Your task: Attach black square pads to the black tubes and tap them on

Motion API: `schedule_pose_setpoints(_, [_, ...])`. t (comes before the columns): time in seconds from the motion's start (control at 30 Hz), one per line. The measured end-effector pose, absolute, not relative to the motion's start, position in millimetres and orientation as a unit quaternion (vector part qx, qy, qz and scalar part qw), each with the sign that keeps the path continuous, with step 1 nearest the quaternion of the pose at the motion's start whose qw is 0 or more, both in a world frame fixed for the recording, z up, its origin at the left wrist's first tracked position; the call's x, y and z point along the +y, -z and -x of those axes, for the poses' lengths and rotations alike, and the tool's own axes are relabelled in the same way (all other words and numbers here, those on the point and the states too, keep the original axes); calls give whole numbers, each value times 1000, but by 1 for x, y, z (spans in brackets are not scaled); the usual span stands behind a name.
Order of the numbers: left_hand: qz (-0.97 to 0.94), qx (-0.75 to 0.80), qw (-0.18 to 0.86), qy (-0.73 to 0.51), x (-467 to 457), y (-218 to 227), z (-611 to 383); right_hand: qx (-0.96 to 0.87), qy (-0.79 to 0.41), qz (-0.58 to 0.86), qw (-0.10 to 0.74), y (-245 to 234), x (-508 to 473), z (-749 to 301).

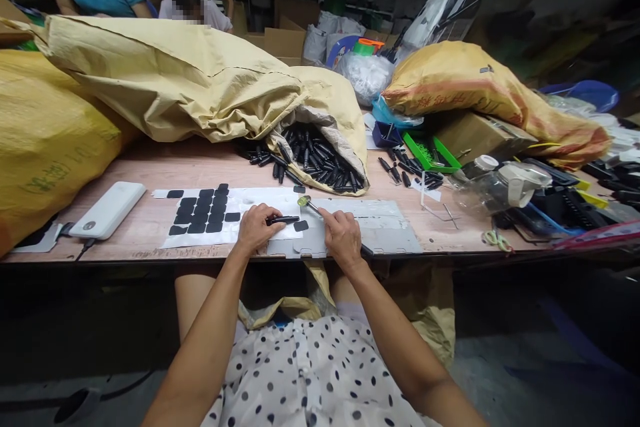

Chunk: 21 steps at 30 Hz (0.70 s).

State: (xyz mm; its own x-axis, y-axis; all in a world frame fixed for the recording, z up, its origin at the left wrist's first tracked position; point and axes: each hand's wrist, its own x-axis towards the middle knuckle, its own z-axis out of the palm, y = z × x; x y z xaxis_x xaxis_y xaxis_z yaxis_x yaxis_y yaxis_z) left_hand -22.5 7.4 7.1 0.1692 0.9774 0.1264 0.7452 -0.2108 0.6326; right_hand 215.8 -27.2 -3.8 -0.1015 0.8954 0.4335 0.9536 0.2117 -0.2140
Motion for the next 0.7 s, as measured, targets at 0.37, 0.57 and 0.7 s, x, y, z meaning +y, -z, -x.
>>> schedule_pose_setpoints(0.37, [-747, 568, 216, -268, 8, -1, 32, -732, 61, 636, 237, 7, -30, -210])
schedule_pose_setpoints(0.57, [-730, 561, 234, -312, 8, -5, 33, -730, 55, 639, 238, 8, -29, -208])
schedule_pose_setpoints(0.7, [-672, 541, 310, -398, -10, -12, 33, -730, 58, 640, 233, 7, -29, -207])
